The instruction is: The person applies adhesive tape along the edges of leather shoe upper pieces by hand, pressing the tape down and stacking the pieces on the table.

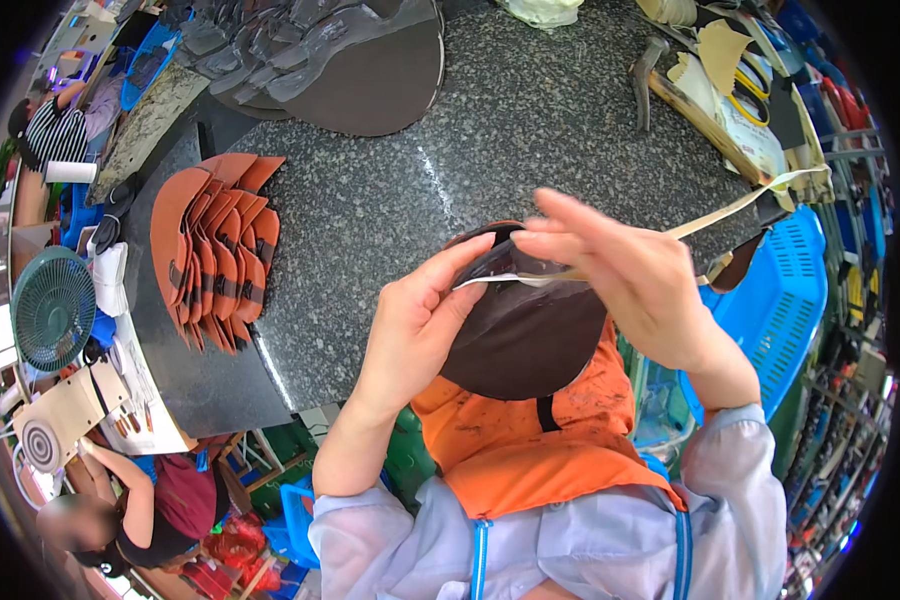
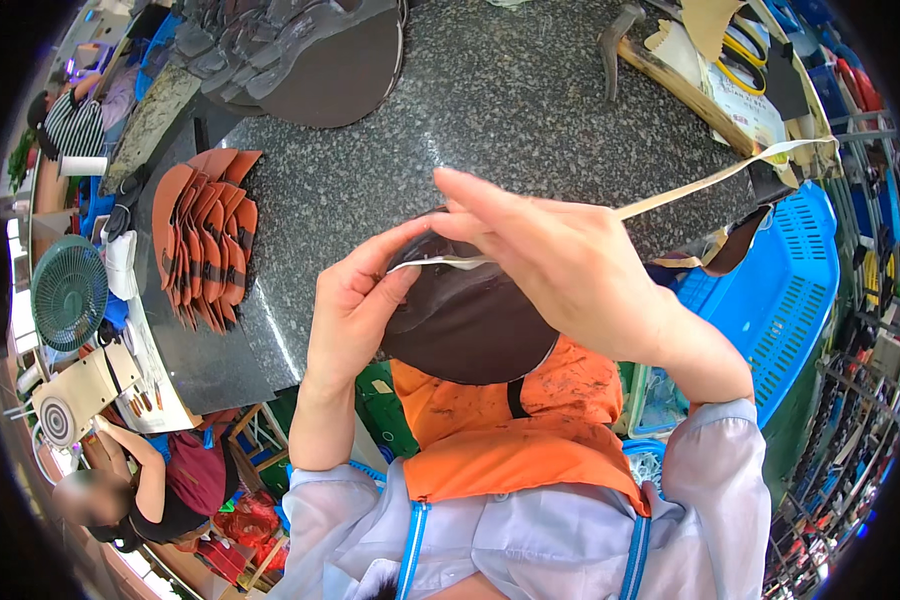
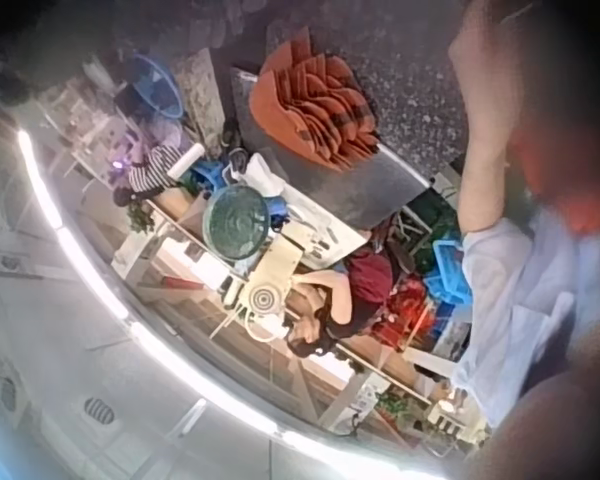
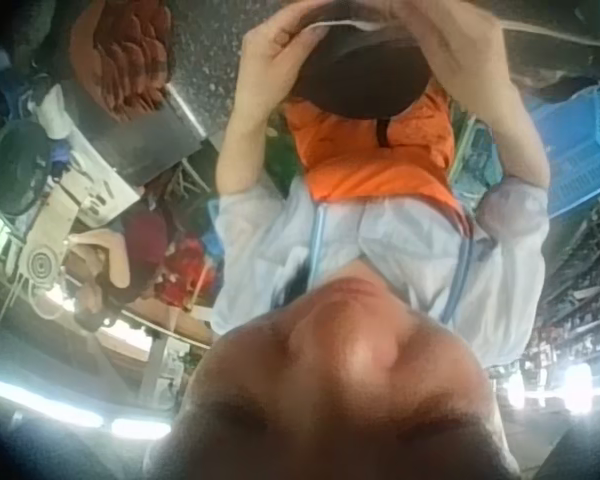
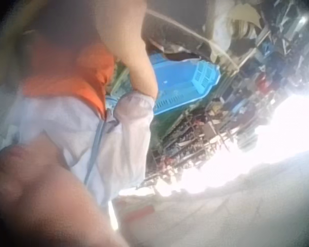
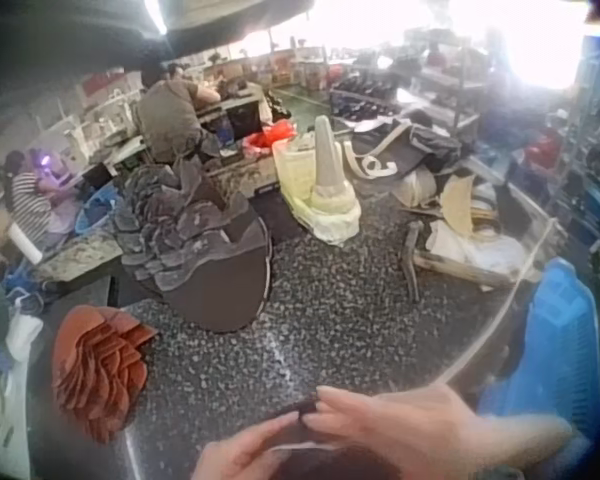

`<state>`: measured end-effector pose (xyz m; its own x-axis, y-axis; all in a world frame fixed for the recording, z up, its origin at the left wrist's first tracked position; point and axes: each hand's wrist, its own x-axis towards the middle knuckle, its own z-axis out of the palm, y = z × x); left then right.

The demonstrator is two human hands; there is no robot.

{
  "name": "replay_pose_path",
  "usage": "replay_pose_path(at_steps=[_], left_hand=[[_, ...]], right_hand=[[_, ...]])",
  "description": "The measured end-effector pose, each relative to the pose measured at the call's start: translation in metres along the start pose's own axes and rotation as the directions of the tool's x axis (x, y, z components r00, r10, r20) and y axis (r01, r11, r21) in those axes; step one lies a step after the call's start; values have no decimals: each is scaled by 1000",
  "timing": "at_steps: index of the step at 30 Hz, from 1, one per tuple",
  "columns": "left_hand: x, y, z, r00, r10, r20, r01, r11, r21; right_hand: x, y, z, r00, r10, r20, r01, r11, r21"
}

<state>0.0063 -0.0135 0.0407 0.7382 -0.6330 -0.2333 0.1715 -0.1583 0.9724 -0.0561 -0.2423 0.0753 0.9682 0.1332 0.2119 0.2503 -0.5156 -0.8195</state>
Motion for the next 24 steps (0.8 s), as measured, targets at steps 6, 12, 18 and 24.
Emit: replay_pose_path(at_steps=[6,12,18,24], left_hand=[[-9,7,-1,1000,-23,-16,20,991,-132],[-10,8,0,999,9,-49,-13,997,-75],[-11,12,2,994,60,-95,-64,997,-37],[-14,16,13,938,341,-55,-282,848,448]], right_hand=[[0,0,-20,981,-194,-16,161,857,-490],[-2,12,-9,961,-277,14,221,733,-643],[3,15,-1,953,-302,-30,224,764,-605],[7,16,8,967,-250,-50,160,748,-644]])
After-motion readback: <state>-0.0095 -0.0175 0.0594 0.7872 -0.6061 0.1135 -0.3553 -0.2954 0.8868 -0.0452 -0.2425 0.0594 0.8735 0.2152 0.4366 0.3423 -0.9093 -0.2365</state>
